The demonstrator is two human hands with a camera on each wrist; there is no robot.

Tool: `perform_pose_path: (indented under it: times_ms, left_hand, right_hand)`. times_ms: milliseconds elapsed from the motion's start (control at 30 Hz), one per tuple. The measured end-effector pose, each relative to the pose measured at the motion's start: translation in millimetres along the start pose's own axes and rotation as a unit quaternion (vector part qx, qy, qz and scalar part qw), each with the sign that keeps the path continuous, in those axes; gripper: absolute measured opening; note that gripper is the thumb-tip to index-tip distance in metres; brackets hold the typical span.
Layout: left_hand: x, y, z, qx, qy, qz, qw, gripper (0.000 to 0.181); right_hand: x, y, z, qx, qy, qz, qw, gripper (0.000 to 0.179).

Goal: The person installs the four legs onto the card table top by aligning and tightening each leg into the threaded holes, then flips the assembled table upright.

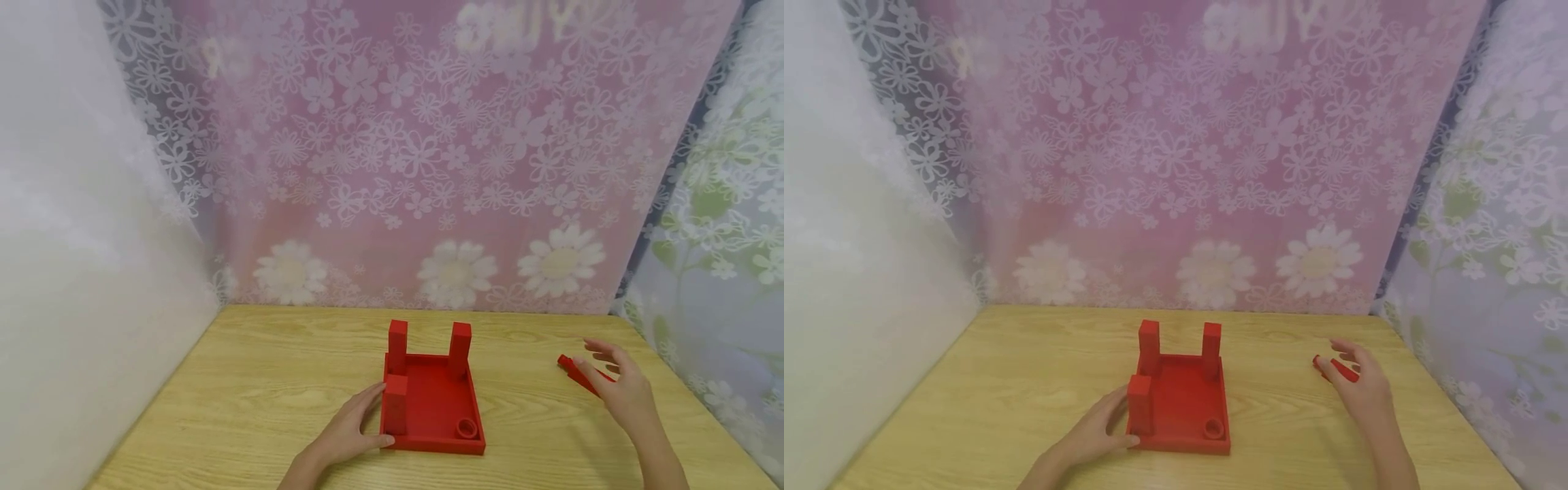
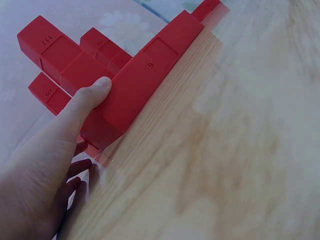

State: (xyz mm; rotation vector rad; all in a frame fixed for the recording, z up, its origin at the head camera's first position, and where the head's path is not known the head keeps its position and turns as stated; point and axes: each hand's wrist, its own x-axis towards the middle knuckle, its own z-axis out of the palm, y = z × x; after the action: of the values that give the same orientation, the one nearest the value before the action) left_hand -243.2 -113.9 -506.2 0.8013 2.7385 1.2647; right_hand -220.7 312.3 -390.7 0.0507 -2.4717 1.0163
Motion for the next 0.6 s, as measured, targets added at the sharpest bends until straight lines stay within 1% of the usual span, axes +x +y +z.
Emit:
perform_pose_path:
  times_ms: [100, 200, 300, 433, 533, 600]
  left_hand:
    - [-0.7, -0.7, 0.6, -0.002, 0.001, -0.004, 1.0, 0.087]
    - [-0.4, -0.8, 0.8, -0.002, 0.001, -0.006, 1.0, 0.087]
    - [-0.2, -0.8, 0.2, -0.002, 0.001, -0.005, 1.0, 0.087]
    - [0.0, -0.7, -0.1, 0.0, 0.0, -0.004, 1.0, 0.087]
    - [-0.1, -0.3, -0.3, 0.001, -0.001, -0.005, 1.0, 0.087]
    - [-0.4, 0.1, -0.5, 0.0, -0.001, -0.007, 1.0, 0.087]
  right_hand:
    - [-0.3, 22.1, -7.0, -0.018, 0.007, 0.012, 0.9998, 0.048]
    - [-2.9, 43.4, -11.9, -0.028, 0.005, 0.041, 0.9988, 0.051]
    - [-5.0, 60.1, -14.8, -0.022, -0.009, 0.079, 0.9966, 0.056]
    - [-5.8, 80.3, -15.2, -0.013, -0.044, 0.127, 0.9908, 0.062]
    - [-8.0, 95.7, -9.7, -0.022, -0.054, 0.138, 0.9887, 0.063]
    - [-10.5, 105.0, -2.9, -0.034, -0.039, 0.132, 0.9899, 0.06]
